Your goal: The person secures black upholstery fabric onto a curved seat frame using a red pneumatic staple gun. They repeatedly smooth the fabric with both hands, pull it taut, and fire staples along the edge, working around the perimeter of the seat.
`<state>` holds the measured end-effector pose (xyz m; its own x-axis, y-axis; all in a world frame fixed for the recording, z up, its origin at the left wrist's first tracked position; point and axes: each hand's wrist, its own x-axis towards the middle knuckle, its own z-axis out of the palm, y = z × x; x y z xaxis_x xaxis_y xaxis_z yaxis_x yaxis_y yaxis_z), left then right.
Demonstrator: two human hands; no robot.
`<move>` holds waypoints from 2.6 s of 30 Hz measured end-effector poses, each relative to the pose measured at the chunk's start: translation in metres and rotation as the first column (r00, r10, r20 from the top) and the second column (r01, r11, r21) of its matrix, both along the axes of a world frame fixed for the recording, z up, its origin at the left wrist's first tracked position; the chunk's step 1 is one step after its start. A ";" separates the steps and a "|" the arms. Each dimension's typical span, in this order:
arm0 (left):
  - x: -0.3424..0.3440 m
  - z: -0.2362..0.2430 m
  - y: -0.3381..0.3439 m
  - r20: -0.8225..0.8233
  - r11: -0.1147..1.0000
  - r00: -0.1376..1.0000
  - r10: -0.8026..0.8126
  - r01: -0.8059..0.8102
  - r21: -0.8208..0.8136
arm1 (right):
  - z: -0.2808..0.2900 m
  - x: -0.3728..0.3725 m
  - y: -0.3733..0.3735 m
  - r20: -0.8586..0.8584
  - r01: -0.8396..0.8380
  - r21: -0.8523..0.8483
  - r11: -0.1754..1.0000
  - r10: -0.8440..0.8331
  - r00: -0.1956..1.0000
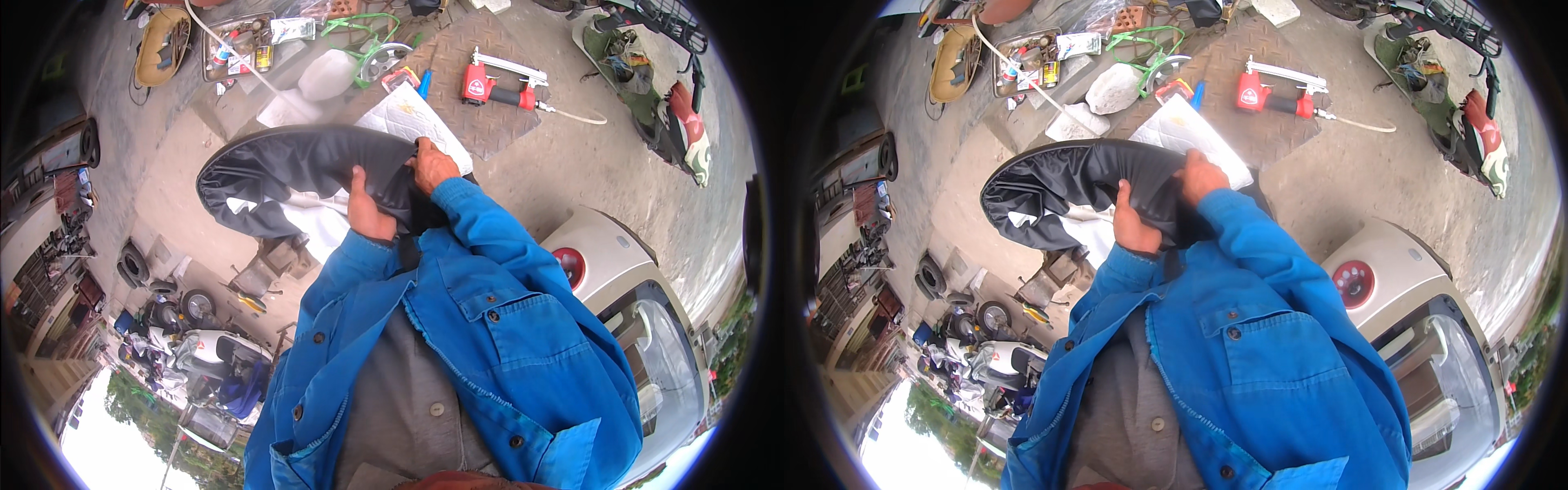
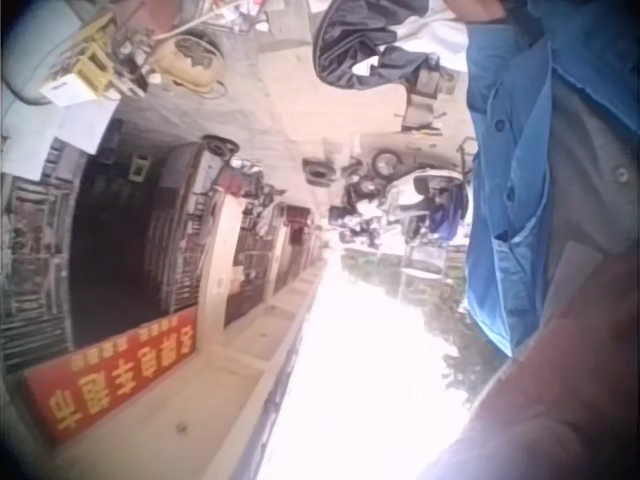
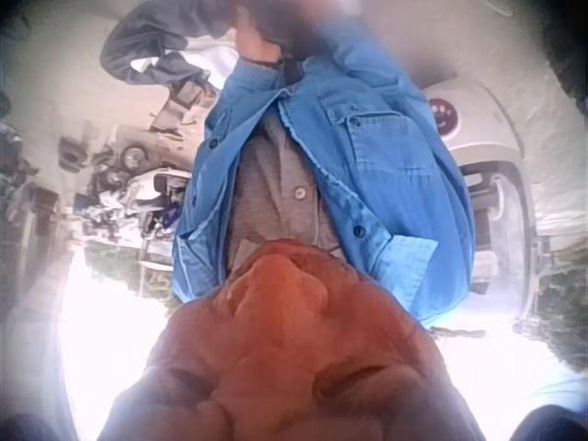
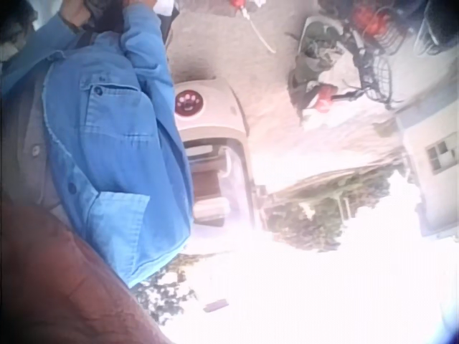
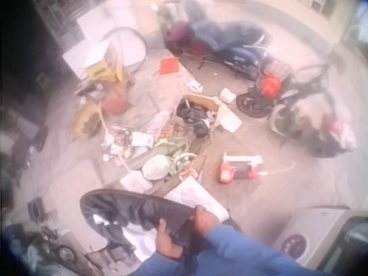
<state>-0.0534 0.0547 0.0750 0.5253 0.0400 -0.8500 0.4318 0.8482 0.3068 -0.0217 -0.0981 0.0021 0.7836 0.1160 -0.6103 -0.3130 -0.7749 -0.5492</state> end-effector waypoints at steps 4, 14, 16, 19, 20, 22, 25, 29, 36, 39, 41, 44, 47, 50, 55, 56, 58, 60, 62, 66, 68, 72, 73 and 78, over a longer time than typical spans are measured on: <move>-0.004 -0.002 -0.002 -0.009 0.999 0.999 -0.040 0.040 0.030 | -0.005 -0.003 -0.001 0.010 0.016 -0.015 1.000 -0.016 1.000; -0.024 -0.023 0.005 -0.227 0.629 0.890 -0.395 0.442 0.639 | -0.008 -0.005 -0.006 0.007 0.030 -0.009 1.000 -0.030 1.000; -0.023 -0.028 0.018 -0.429 0.193 0.676 -0.599 0.642 0.742 | -0.009 -0.002 -0.006 -0.013 0.032 -0.013 0.999 -0.032 0.999; -0.014 -0.051 0.020 -0.772 -0.450 0.398 -0.495 0.642 0.620 | -0.011 0.002 -0.006 -0.005 0.005 -0.002 1.000 -0.005 1.000; -0.016 -0.052 0.022 -0.790 -0.507 0.387 -0.477 0.612 0.606 | -0.013 0.000 -0.007 0.024 -0.026 0.007 1.000 0.026 0.999; -0.011 -0.055 0.019 -0.811 -0.529 0.386 -0.439 0.619 0.581 | -0.005 0.013 -0.008 -0.013 -0.106 0.017 0.994 0.106 0.994; -0.012 -0.053 0.016 -0.813 -0.533 0.390 -0.432 0.617 0.579 | -0.010 0.042 -0.020 0.342 -0.288 0.300 0.909 0.180 0.923; -0.011 -0.061 0.009 -0.809 -0.551 0.384 -0.445 0.595 0.586 | -0.025 0.073 0.013 0.200 -0.295 0.255 0.921 0.248 0.948; -0.013 -0.074 0.003 -0.773 -0.533 0.435 -0.461 0.561 0.633 | -0.056 0.056 0.026 0.343 -0.193 0.149 0.970 0.132 0.930; -0.011 -0.074 0.002 -0.781 -0.498 0.429 -0.454 0.605 0.622 | -0.045 0.057 0.032 0.292 -0.201 0.101 0.974 0.165 0.942; -0.009 -0.066 0.000 -0.784 -0.432 0.396 -0.478 0.671 0.603 | -0.056 0.055 0.029 0.349 -0.186 0.110 0.976 0.138 0.927; -0.006 -0.068 0.003 -0.691 -0.185 0.533 -0.489 0.710 0.679 | -0.063 0.054 0.028 0.381 -0.167 0.126 0.978 0.108 0.918; -0.003 -0.065 0.016 -0.301 0.331 0.881 -0.366 0.425 0.842 | -0.058 0.053 0.030 0.382 -0.171 0.129 0.977 0.110 0.918; 0.011 -0.059 0.026 -0.306 0.480 0.902 -0.305 0.423 0.769 | -0.059 0.056 0.029 0.395 -0.182 0.130 0.975 0.118 0.911; 0.004 -0.076 0.021 0.125 0.701 0.990 -0.068 -0.042 0.712 | -0.056 0.051 0.031 0.365 -0.157 0.156 0.975 0.091 0.927; -0.003 -0.078 0.017 0.134 0.642 0.987 -0.089 -0.046 0.765 | -0.057 0.049 0.032 0.357 -0.147 0.164 0.975 0.081 0.931; 0.001 -0.083 0.018 0.043 0.893 0.943 0.329 -0.326 0.310 | -0.058 0.046 0.033 0.359 -0.156 0.165 0.974 0.088 0.929; -0.009 -0.093 0.028 0.115 0.889 0.991 0.071 -0.116 0.442 | -0.056 0.042 0.034 0.378 -0.147 0.175 0.974 0.072 0.923; -0.005 -0.099 0.035 0.133 0.947 0.986 0.097 -0.133 0.293 | -0.047 0.037 0.037 0.409 -0.129 0.203 0.971 0.036 0.912; 0.043 -0.046 0.016 -0.021 0.952 0.955 0.297 -0.298 -0.070 | -0.047 0.036 0.036 0.458 -0.114 0.223 0.968 -0.001 0.889; 0.037 -0.071 0.021 -0.070 0.978 0.975 0.209 -0.206 0.042 | -0.041 0.034 0.037 0.434 -0.115 0.240 0.964 -0.001 0.901; 0.022 -0.084 0.025 -0.087 0.988 0.989 0.118 -0.108 0.108 | -0.040 0.033 0.037 0.373 -0.088 0.214 0.973 0.002 0.928; 0.021 -0.081 0.024 -0.095 0.986 0.990 0.108 -0.094 0.137 | -0.039 0.032 0.036 0.360 -0.085 0.204 0.975 0.006 0.933; 0.024 -0.068 0.015 -0.126 0.929 0.988 0.094 -0.042 0.369 | -0.041 0.032 0.035 0.382 -0.061 0.212 0.975 -0.026 0.924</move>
